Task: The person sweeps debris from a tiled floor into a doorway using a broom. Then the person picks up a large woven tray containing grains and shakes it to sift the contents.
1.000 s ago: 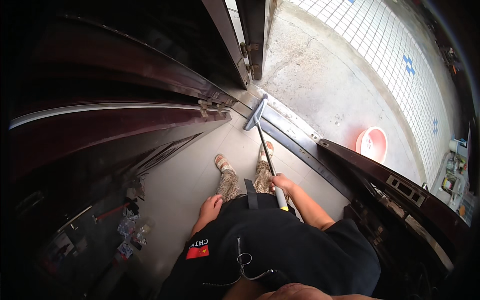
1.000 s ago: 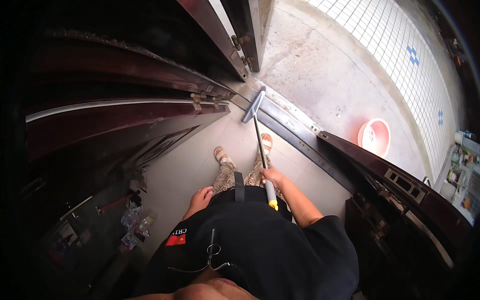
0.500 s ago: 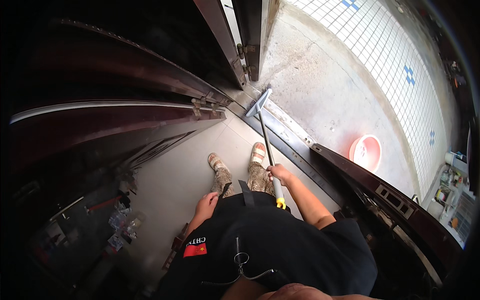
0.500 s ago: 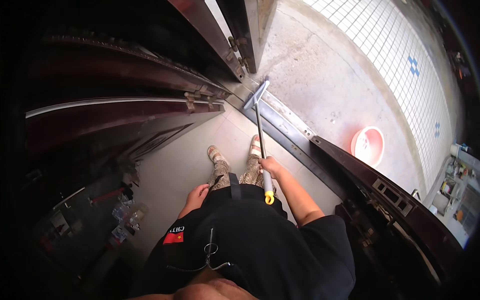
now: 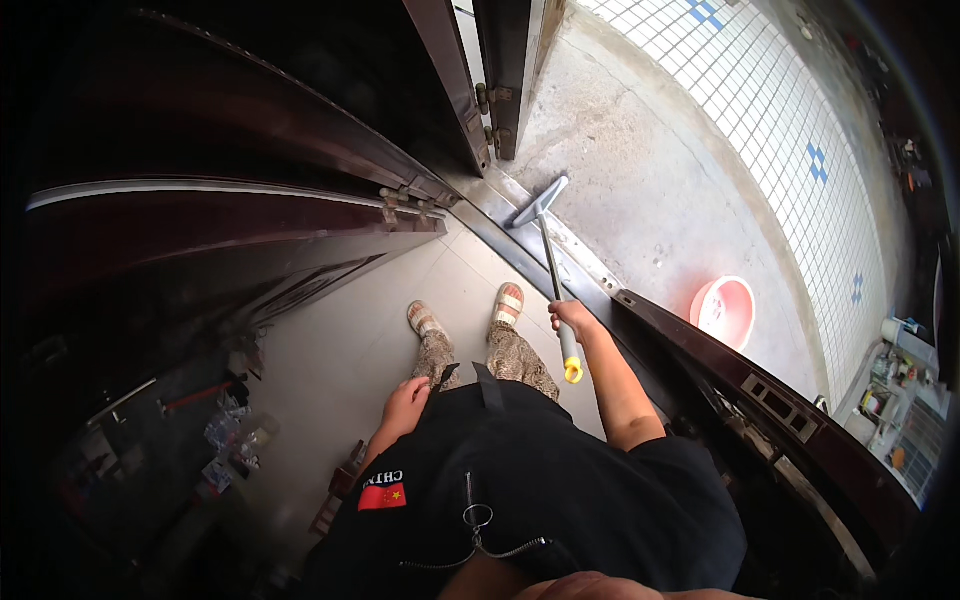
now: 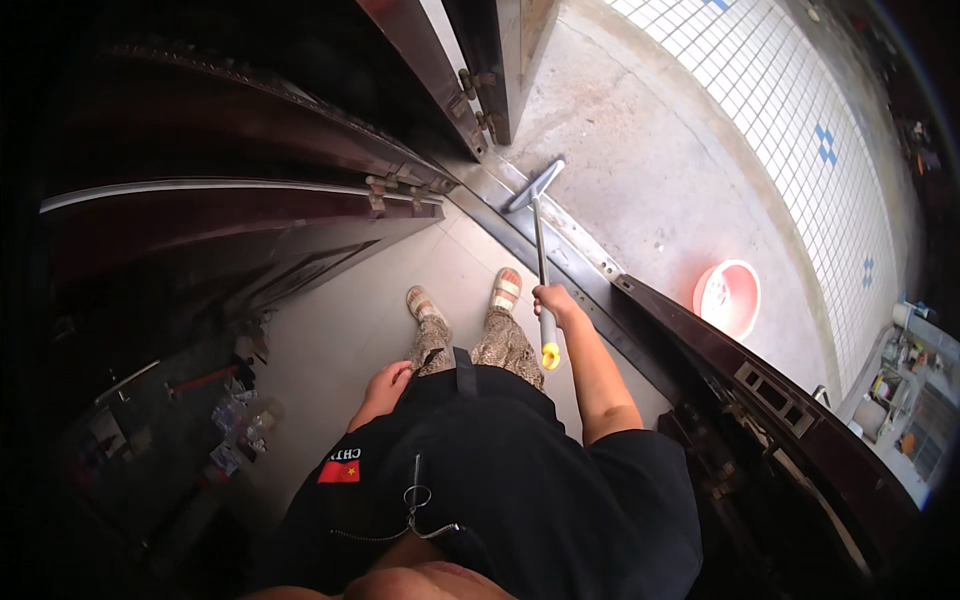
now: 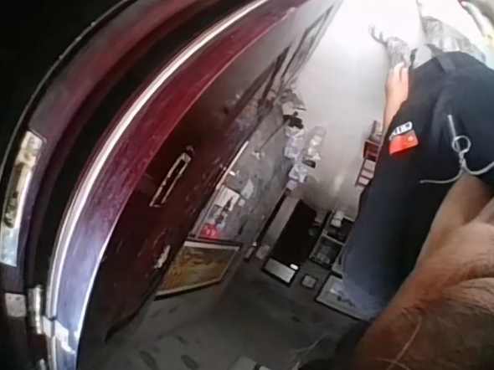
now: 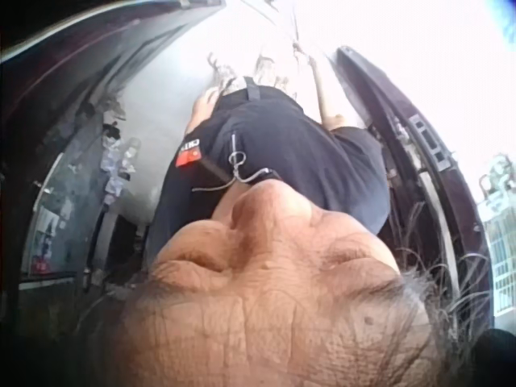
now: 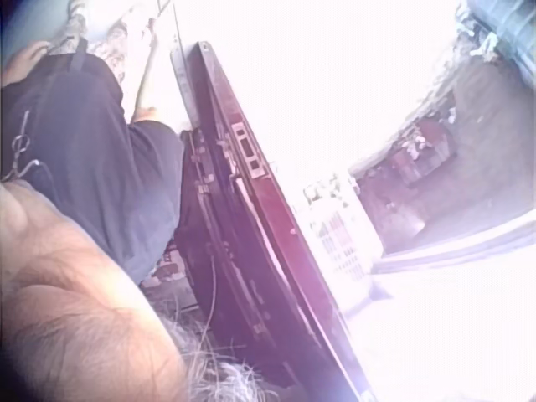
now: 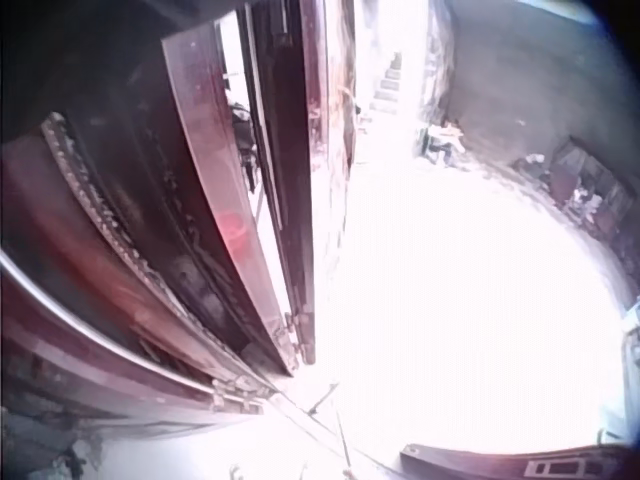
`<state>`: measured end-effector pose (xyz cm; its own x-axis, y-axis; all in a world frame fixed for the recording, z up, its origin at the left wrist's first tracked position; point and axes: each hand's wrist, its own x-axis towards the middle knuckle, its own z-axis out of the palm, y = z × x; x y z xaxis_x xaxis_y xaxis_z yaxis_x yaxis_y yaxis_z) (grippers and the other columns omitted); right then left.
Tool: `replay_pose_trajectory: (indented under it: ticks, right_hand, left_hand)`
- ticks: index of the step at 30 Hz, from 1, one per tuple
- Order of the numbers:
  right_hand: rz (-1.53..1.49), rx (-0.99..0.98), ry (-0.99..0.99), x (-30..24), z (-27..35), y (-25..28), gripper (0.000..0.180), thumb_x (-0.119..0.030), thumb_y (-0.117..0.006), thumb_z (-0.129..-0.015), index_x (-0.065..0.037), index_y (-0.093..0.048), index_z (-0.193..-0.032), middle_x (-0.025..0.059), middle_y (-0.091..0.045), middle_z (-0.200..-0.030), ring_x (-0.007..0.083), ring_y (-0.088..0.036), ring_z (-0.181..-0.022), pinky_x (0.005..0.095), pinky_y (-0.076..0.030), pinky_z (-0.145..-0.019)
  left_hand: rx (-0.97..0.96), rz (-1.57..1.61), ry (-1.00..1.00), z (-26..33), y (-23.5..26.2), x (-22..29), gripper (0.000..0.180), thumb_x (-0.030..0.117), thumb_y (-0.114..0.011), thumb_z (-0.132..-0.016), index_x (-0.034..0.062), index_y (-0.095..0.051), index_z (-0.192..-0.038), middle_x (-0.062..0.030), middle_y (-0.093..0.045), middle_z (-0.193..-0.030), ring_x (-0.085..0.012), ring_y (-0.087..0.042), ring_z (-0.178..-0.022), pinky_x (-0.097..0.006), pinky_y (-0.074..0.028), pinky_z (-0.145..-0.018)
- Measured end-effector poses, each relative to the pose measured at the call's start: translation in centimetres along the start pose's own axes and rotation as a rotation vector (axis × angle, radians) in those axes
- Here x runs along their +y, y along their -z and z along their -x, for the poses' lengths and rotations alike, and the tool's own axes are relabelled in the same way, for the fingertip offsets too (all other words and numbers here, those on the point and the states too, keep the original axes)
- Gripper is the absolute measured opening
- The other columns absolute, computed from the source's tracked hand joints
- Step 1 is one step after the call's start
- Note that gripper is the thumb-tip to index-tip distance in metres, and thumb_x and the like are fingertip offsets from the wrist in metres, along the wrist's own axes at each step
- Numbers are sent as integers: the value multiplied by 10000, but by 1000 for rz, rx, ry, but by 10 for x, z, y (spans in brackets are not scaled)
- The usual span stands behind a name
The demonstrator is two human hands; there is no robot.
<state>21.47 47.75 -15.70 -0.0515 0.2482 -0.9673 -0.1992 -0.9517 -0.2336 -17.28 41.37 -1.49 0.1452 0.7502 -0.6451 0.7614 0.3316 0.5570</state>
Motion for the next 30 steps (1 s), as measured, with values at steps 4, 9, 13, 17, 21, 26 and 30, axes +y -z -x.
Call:
replay_pose_trajectory:
  ticks: [4,9,13,17,21,26,30]
  right_hand:
    - [53,8,-6,27,44,-2,190,-135,-551,-884,16,-483,-978,49,-505,-606,123,-460,-413,275,-399,-377]
    - [299,-198,-76,7,20,-4,229,-271,-612,-895,-49,-566,-868,1,-536,-613,108,-486,-447,295,-426,-436]
    - [589,-114,-115,-14,-1,23,294,-300,-615,-893,-27,-576,-791,35,-553,-545,131,-511,-431,304,-452,-454]
    - [604,87,-146,-14,-33,135,295,-244,-581,-900,-7,-564,-727,74,-558,-526,175,-539,-436,344,-480,-461]
    - [683,308,-78,-46,-6,142,270,-226,-586,-849,37,-582,-784,98,-599,-602,211,-583,-469,368,-477,-456]
    - [512,154,73,4,37,145,338,-251,-606,-881,73,-544,-951,97,-560,-592,138,-528,-412,294,-450,-400]
    - [647,57,38,46,58,98,333,-240,-620,-861,89,-574,-890,104,-582,-607,152,-543,-421,328,-442,-443]
  left_hand:
    - [-4,12,-27,-6,-7,-5,287,241,-555,-905,56,-616,-1116,-151,-630,-1054,-311,-614,-931,-376,-486,-815]
    - [-24,-20,-31,-5,-14,11,281,220,-548,-909,46,-612,-1120,-157,-628,-1055,-299,-619,-927,-367,-489,-809]
    - [16,15,-2,9,-14,14,271,205,-550,-909,43,-611,-1118,-156,-628,-1051,-297,-620,-920,-363,-490,-806]
    - [38,43,-2,19,-22,-3,269,202,-555,-908,42,-609,-1117,-153,-629,-1040,-289,-625,-896,-358,-492,-797]
    - [55,98,29,29,-29,-8,270,204,-553,-910,48,-608,-1123,-151,-631,-1030,-282,-629,-878,-355,-496,-788]
    - [57,128,28,34,-38,-24,283,205,-546,-912,50,-602,-1142,-157,-630,-1030,-283,-631,-881,-357,-497,-783]
    - [29,158,-5,39,-50,-37,297,214,-543,-915,39,-595,-1148,-160,-624,-1040,-290,-630,-882,-361,-494,-789]
